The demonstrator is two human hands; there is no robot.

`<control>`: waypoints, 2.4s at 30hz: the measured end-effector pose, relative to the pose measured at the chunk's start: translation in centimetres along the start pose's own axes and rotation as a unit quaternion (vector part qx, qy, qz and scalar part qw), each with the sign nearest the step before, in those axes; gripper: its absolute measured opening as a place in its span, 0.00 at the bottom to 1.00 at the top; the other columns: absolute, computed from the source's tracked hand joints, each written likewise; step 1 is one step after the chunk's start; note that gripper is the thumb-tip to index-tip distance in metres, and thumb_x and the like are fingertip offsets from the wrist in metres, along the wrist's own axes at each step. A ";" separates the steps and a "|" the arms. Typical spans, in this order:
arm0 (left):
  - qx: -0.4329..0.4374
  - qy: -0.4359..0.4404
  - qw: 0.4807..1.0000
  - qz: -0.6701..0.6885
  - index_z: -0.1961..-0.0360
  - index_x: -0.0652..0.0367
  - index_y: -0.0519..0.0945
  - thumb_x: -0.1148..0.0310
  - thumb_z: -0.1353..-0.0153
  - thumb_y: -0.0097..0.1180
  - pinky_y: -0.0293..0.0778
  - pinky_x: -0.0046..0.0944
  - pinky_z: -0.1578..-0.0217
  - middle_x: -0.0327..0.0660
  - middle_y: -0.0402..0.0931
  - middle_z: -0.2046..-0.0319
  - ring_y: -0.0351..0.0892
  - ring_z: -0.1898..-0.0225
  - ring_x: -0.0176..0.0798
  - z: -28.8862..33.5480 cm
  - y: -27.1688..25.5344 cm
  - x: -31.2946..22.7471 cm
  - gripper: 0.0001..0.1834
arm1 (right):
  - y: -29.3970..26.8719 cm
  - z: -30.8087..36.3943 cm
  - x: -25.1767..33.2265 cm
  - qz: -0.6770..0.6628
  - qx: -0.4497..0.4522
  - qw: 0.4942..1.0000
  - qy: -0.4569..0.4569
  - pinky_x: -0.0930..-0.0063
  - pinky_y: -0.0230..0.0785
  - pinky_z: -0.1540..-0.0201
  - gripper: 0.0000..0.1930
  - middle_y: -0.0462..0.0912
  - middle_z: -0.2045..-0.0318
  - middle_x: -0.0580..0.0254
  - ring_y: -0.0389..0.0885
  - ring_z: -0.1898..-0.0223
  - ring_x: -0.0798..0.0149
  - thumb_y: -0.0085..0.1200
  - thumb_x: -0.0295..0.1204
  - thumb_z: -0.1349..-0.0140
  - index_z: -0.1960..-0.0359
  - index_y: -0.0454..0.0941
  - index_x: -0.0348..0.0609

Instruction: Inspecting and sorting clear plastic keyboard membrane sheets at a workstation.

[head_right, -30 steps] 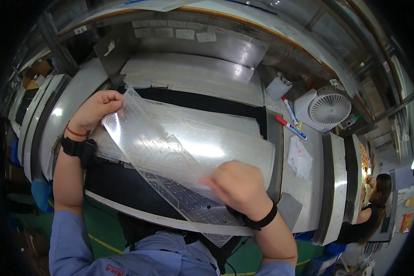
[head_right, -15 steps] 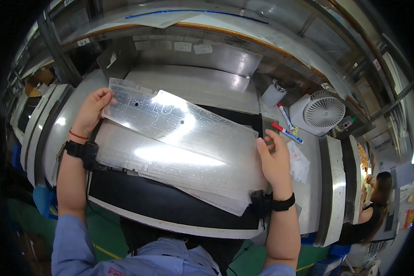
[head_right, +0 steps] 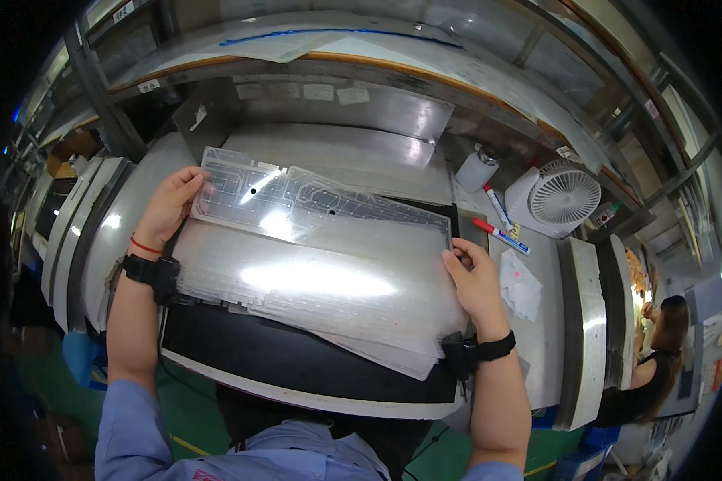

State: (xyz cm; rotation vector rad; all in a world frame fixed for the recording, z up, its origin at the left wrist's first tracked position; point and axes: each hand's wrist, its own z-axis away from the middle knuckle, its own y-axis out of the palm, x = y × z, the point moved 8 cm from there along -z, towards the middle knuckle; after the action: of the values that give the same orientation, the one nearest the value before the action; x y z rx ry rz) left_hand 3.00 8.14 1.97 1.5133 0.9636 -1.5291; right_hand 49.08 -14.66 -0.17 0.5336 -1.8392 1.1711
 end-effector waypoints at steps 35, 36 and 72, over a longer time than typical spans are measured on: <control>0.069 -0.017 0.997 0.019 0.43 0.66 0.73 0.68 0.31 0.51 0.77 0.27 0.60 0.38 0.80 0.57 0.80 0.61 0.27 0.8 2.2 -0.3 0.18 | -0.8 -0.2 0.8 -0.256 -0.016 0.965 0.056 0.86 0.68 0.62 0.18 0.82 0.54 0.59 0.75 0.65 0.78 0.48 0.23 0.30 0.40 0.71 0.34; 0.083 -0.028 0.996 0.007 0.43 0.66 0.73 0.67 0.31 0.51 0.76 0.26 0.60 0.38 0.80 0.57 0.80 0.61 0.28 0.8 2.5 -0.1 0.19 | -0.9 -0.2 0.3 -0.246 -0.016 0.966 0.076 0.85 0.68 0.64 0.14 0.82 0.57 0.62 0.74 0.67 0.78 0.48 0.21 0.31 0.45 0.75 0.35; -0.040 0.009 0.992 0.118 0.41 0.64 0.68 0.68 0.28 0.48 0.78 0.24 0.58 0.43 0.78 0.53 0.80 0.59 0.30 -0.9 -0.8 1.3 0.18 | -2.1 -0.2 0.8 -0.074 -0.037 0.996 0.015 0.81 0.65 0.59 0.17 0.77 0.67 0.70 0.73 0.66 0.75 0.55 0.34 0.32 0.48 0.75 0.34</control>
State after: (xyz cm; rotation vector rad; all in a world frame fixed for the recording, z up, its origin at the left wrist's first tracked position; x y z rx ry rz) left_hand 2.61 9.25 0.64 1.5285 0.8137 -1.2962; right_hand 50.25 -15.37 1.61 0.5950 -1.7789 1.0033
